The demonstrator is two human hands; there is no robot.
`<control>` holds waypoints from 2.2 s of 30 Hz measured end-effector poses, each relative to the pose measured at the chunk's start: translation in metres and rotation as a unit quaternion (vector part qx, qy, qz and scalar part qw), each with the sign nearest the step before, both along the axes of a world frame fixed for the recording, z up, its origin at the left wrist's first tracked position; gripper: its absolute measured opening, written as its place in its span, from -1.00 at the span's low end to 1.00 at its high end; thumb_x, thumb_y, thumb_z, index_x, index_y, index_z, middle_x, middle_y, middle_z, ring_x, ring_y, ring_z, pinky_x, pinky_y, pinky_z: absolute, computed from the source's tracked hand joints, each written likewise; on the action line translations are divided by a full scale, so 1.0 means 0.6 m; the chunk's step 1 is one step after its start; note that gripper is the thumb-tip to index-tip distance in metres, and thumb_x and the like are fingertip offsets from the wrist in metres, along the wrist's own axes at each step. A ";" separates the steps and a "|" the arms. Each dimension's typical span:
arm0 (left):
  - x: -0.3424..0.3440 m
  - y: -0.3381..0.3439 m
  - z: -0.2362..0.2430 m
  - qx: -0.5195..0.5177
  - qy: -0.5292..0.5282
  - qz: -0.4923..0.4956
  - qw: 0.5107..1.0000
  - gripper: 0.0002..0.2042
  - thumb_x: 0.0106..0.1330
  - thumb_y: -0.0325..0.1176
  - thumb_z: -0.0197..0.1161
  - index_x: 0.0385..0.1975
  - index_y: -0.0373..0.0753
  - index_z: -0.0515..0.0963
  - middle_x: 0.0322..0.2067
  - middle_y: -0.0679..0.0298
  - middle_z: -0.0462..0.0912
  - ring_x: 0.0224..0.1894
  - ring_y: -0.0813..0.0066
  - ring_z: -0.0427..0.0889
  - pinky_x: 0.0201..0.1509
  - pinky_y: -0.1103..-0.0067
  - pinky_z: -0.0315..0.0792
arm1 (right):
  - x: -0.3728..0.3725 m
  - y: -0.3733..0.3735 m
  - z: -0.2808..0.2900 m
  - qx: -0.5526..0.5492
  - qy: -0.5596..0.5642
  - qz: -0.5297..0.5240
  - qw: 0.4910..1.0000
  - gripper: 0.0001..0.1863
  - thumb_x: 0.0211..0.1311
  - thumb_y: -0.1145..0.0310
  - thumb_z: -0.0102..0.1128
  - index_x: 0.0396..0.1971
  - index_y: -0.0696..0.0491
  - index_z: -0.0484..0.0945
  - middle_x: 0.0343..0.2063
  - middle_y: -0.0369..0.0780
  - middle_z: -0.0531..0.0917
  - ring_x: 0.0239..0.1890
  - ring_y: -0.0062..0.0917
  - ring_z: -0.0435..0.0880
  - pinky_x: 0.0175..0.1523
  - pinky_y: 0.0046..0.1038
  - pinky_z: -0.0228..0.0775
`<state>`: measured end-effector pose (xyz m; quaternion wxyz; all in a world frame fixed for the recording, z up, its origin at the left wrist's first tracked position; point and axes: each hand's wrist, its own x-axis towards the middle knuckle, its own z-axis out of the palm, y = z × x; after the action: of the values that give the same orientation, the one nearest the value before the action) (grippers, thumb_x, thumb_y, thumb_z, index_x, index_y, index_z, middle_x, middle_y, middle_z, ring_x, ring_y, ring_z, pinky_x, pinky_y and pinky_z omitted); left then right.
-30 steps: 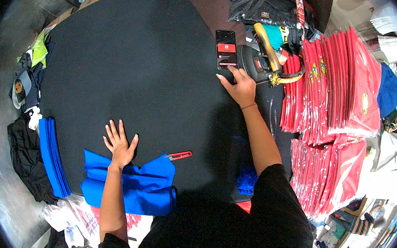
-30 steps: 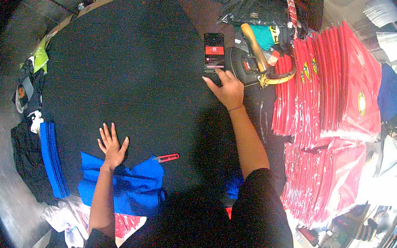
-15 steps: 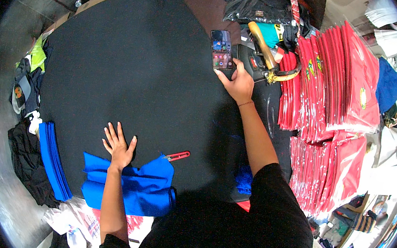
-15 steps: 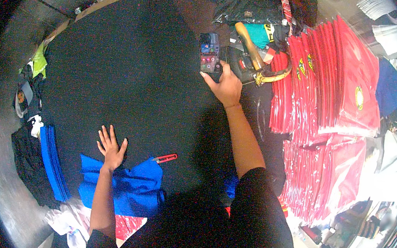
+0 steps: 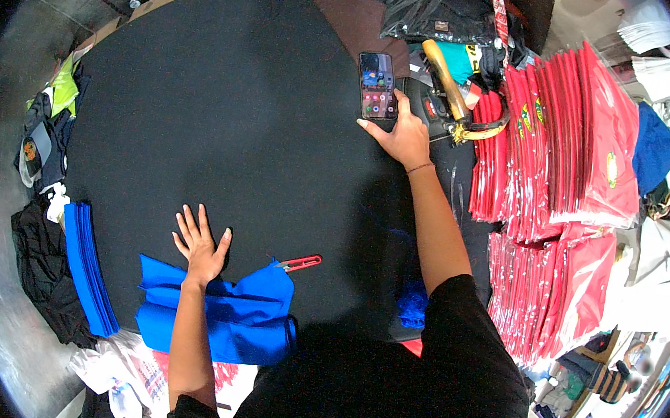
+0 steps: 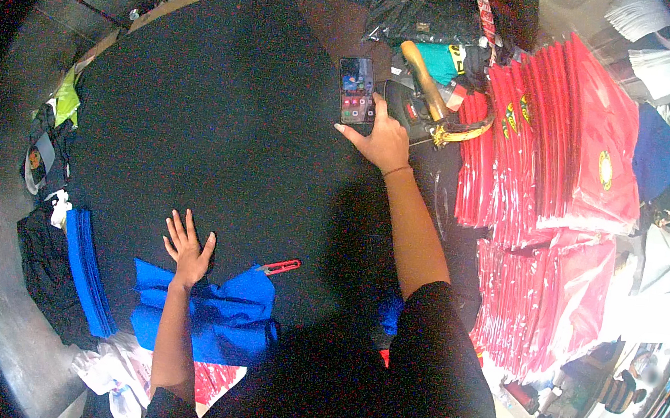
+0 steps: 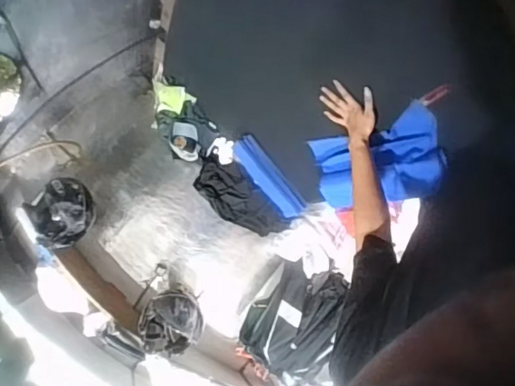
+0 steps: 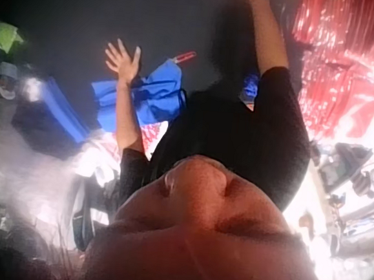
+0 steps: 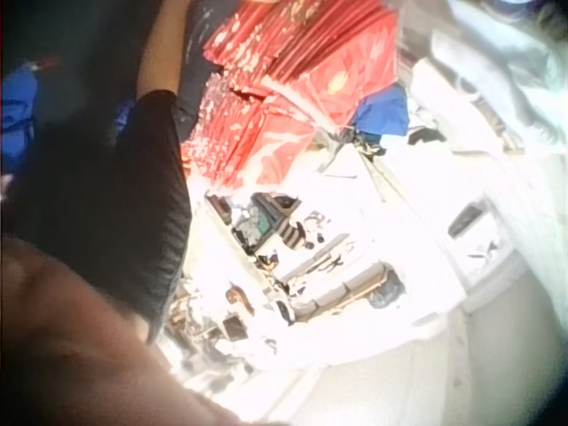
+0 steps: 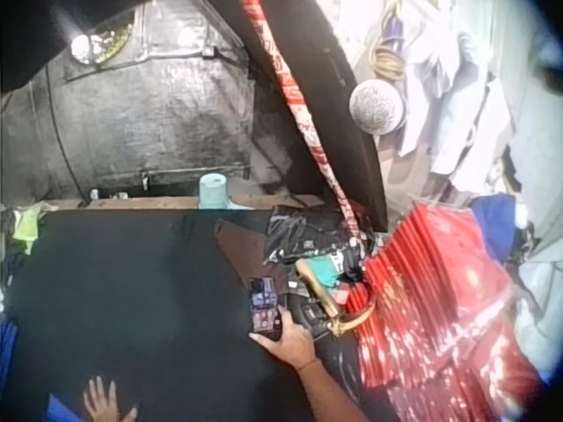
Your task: The person cuts a blue fabric sheet into strips using a red utility knife on a black work table. The person repeatedly folds the fabric, aligns edges, and slices along the fold lines to produce uniform strips.
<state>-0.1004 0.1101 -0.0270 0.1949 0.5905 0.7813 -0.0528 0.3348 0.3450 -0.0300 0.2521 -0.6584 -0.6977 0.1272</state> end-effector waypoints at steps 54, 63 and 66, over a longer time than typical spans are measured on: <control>-0.001 -0.004 -0.008 0.014 0.028 -0.010 0.999 -0.05 0.43 0.17 0.19 0.64 -0.09 -0.16 0.64 0.00 -0.42 0.66 -0.05 -0.53 0.58 -0.11 -0.55 | -0.018 -0.045 -0.019 0.077 -0.002 0.077 0.994 -0.34 0.08 -0.16 0.53 0.06 -0.03 0.64 -0.45 -0.25 0.68 -0.49 -0.37 0.69 -0.35 -0.34 0.56; 0.002 -0.002 -0.002 -0.002 0.030 -0.006 1.000 -0.06 0.45 0.18 0.16 0.64 -0.08 -0.18 0.65 0.03 -0.42 0.66 -0.01 -0.53 0.58 -0.09 -0.56 | -0.020 -0.042 -0.027 0.119 0.036 0.020 0.992 -0.37 0.06 -0.10 0.58 0.03 -0.02 0.64 -0.55 -0.28 0.54 -0.52 -0.41 0.57 -0.39 -0.36 0.44; 0.001 -0.002 -0.003 0.003 0.026 -0.006 1.000 -0.06 0.44 0.16 0.19 0.64 -0.08 -0.18 0.64 0.02 -0.41 0.66 -0.03 -0.53 0.58 -0.10 -0.55 | -0.019 -0.043 -0.028 0.133 0.025 0.028 0.990 -0.39 0.05 -0.06 0.61 0.02 -0.02 0.65 -0.60 -0.31 0.48 -0.54 -0.45 0.52 -0.42 -0.38 0.39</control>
<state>-0.0998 0.1091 -0.0288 0.1720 0.5946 0.7825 -0.0672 0.3236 0.3190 -0.0471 0.3511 -0.5957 -0.7201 0.0571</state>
